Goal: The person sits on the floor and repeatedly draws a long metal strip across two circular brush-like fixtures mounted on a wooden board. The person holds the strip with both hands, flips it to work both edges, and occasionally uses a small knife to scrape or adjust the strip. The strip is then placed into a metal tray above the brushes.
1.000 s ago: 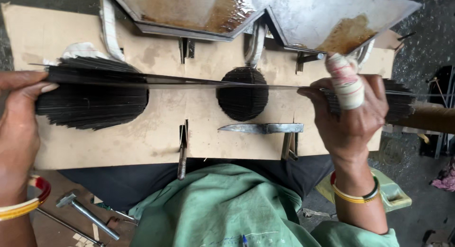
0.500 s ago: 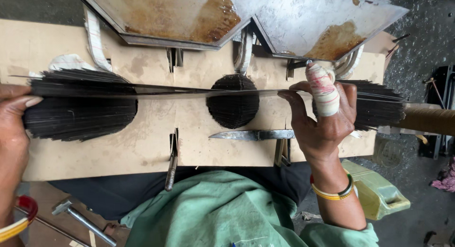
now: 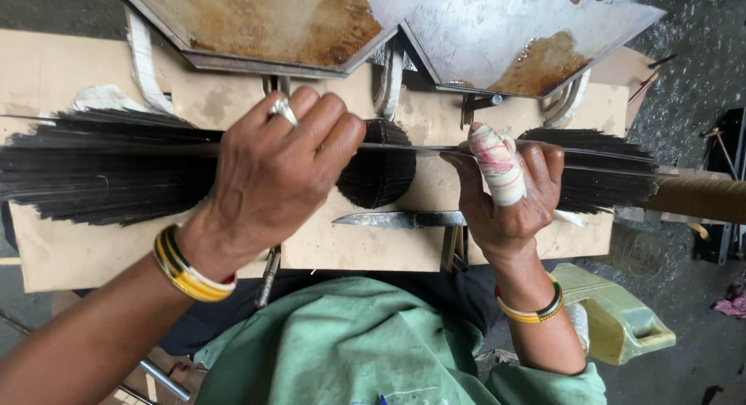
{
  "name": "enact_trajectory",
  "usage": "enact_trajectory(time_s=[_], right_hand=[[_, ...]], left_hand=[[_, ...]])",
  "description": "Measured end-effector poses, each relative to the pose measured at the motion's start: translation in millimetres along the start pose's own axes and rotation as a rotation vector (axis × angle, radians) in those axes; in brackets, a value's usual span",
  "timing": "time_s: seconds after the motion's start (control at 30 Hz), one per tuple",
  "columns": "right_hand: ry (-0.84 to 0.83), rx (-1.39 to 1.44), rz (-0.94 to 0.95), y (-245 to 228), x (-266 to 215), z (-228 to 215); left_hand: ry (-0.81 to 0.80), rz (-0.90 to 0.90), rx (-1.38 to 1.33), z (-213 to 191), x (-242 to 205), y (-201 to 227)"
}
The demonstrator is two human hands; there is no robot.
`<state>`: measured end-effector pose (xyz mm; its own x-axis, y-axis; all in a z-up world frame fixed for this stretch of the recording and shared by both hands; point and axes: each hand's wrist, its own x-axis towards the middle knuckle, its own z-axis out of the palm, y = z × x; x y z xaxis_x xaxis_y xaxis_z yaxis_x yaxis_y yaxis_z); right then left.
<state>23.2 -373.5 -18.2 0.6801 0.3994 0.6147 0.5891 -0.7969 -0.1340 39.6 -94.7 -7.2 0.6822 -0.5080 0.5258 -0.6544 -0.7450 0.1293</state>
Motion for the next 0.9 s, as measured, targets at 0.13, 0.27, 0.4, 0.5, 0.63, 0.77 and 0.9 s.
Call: enact_trajectory(time_s=[0.13,0.27,0.4,0.5,0.63,0.77,0.9], right_hand=[[-0.002,0.021,-0.037,3.3,1.3,-3.5],[0.008,0.087,-0.049,3.4,0.6,-5.9],[0.014,-0.057,-0.113,-3.1,6.9,-6.5],[0.026,-0.003,-0.074,-9.6,-1.7,-17.2],[-0.161,0.214,0.017,-20.2,-28.6,-27.7],[-0.465,0.199,0.063,-17.4,-62.2,-19.5],[-0.501,0.181,0.09,-5.3,-86.0,-16.6]], left_hand=[[0.015,0.032,-0.053,-3.4,2.9,0.4],[-0.014,0.001,-0.089,-6.5,6.1,5.6],[0.005,0.022,-0.104,-9.7,11.4,0.1],[0.017,-0.009,-0.135,-11.5,8.3,4.8],[-0.006,-0.085,-0.161,-13.2,10.1,10.7],[0.003,-0.12,-0.174,-12.4,11.3,14.3],[-0.023,-0.145,-0.158,-11.4,9.8,15.5]])
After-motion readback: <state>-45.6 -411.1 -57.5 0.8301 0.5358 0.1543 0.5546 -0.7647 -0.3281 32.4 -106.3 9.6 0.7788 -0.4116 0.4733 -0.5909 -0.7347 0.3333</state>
